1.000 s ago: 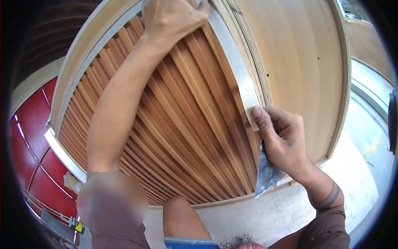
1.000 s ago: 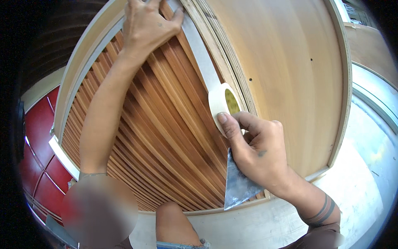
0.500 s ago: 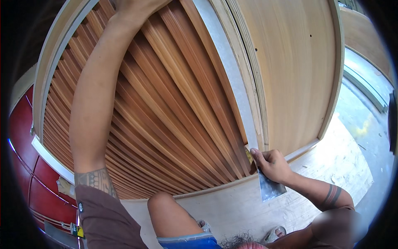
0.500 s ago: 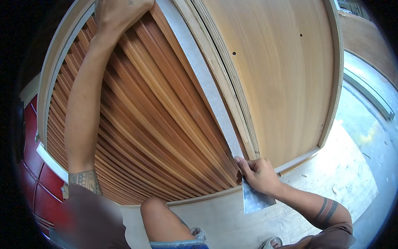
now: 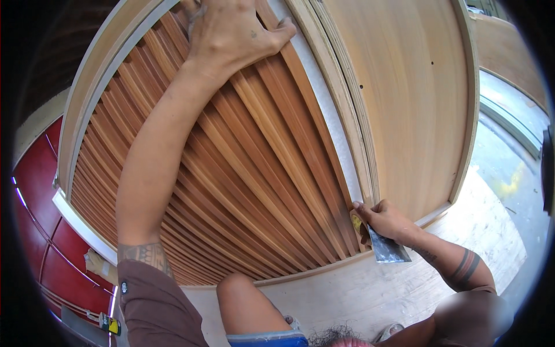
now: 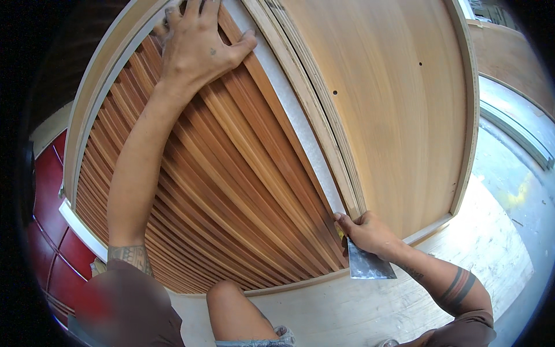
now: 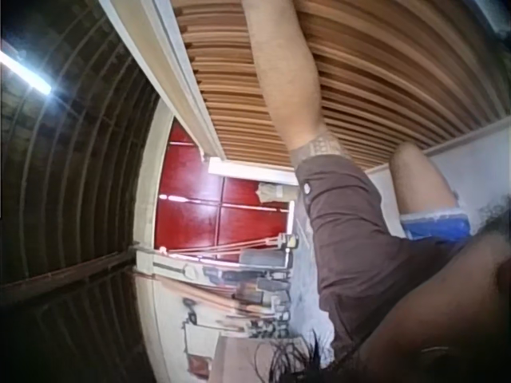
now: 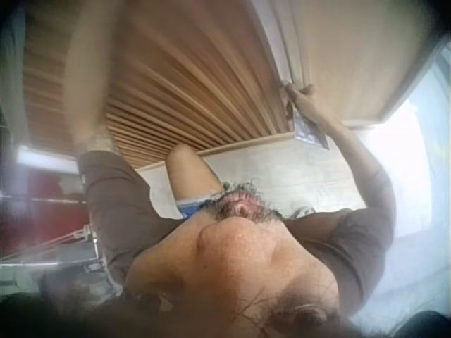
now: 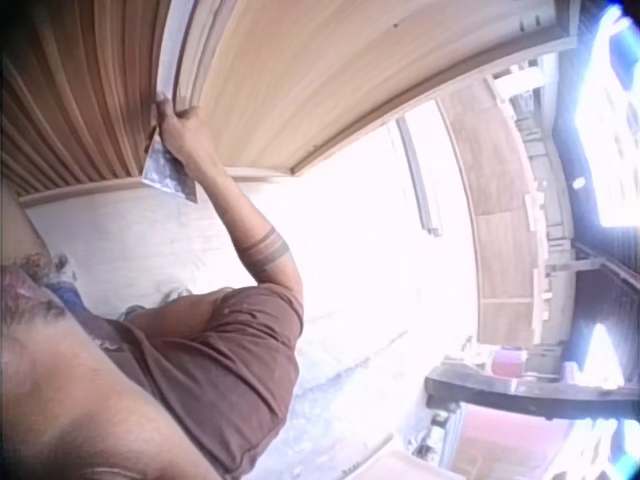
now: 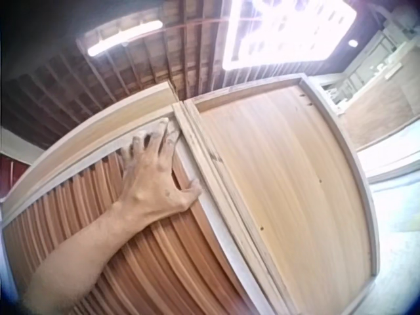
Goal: The person is applying masking tape to the edge of a wooden furniture piece.
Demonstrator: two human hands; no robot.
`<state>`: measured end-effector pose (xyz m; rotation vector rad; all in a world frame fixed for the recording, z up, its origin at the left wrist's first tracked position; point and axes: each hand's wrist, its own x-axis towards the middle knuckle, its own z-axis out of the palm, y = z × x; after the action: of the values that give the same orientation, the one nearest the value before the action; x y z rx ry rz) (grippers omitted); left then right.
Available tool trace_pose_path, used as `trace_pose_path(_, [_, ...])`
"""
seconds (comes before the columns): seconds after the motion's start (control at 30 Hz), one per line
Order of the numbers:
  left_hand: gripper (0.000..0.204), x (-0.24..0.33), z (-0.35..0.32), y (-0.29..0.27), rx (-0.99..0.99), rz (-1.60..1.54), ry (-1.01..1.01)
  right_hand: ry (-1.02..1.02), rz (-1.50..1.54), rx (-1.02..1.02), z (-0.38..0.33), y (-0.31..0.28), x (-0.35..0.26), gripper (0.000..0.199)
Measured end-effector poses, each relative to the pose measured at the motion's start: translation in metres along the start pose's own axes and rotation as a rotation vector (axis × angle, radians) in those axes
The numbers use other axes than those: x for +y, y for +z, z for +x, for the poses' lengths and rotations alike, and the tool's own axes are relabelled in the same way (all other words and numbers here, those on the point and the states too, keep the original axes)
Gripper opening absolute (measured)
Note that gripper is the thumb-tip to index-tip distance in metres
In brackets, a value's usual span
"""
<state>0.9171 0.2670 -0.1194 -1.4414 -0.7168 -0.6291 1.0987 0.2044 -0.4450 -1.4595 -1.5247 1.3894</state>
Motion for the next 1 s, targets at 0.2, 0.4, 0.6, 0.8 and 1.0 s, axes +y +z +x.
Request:
trace_pose_path(0.2, [0.108, -0.001, 0.001, 0.002, -0.067, 0.043, -0.023, -0.024, 0.032, 0.013, 0.009, -0.003, 0.012, 0.07])
trace_pose_path(0.4, [0.108, -0.01, 0.001, 0.012, -0.082, 0.049, 0.017, -0.017, 0.009, 0.028, 0.008, -0.007, 0.009, 0.072])
trace_pose_path(0.6, [0.105, 0.009, 0.0, -0.009, -0.117, 0.039, 0.0, -0.025, -0.068, 0.009, 0.002, -0.001, 0.009, 0.072])
trace_pose_path(0.8, [0.102, 0.002, 0.003, -0.007, -0.183, 0.011, -0.018, 0.013, 0.076, -0.001, 0.005, -0.005, 0.003, 0.068])
trace_pose_path(1.0, [0.103, 0.007, -0.004, -0.008, -0.246, -0.013, -0.014, 0.01, 0.1, -0.025, 0.009, -0.01, 0.006, 0.065])
